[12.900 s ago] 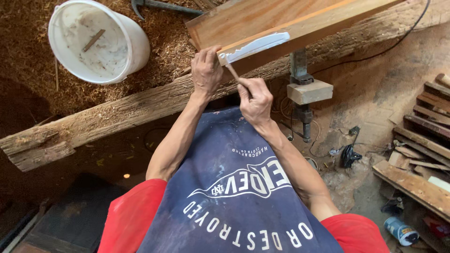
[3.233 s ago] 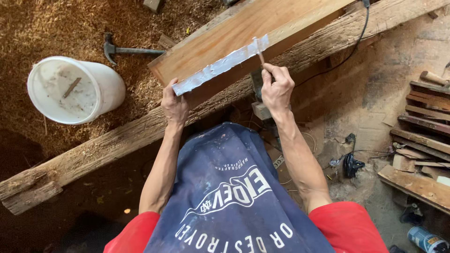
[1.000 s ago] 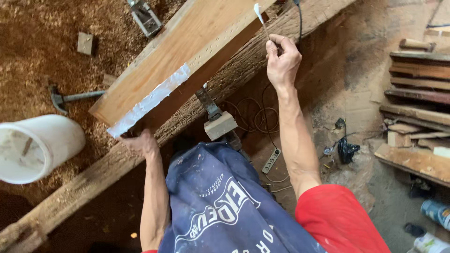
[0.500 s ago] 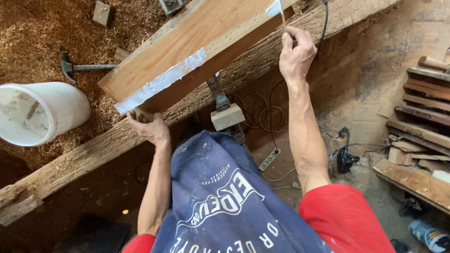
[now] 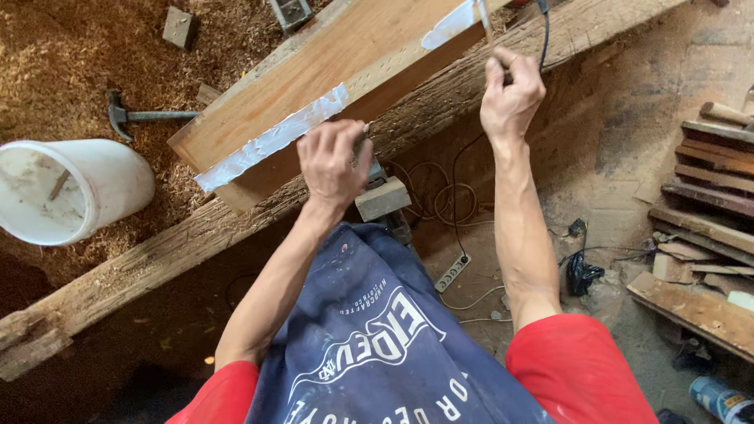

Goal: The person applies white glue to the edge of a wooden plank using a small stick. They then place a second plank on top of the glued edge and secure the assembly in a bench vise.

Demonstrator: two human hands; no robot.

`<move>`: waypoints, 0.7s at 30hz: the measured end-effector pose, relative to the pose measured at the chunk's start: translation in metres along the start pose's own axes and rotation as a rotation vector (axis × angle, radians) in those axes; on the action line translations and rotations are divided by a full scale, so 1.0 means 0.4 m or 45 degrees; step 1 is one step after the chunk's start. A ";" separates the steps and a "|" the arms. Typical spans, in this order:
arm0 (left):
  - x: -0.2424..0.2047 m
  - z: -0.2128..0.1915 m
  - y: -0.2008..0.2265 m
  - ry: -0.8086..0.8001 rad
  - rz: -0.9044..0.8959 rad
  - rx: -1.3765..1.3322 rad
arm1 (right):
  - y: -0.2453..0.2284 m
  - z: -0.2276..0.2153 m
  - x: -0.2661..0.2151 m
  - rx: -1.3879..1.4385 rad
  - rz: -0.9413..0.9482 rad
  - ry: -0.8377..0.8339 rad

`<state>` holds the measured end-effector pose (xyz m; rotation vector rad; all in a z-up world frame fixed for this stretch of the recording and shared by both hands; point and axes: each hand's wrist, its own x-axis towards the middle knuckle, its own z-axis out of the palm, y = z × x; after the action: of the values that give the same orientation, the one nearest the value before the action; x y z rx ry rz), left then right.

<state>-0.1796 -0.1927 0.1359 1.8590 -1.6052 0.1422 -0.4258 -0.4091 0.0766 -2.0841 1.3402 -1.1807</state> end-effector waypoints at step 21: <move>0.183 0.225 -0.082 -0.375 0.044 0.626 | 0.112 0.007 0.029 -0.159 0.009 0.182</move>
<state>-0.1624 -0.3022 0.0890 2.3083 -1.9319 0.3146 -0.4457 -0.4406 0.0488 -2.1123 1.5207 -1.2951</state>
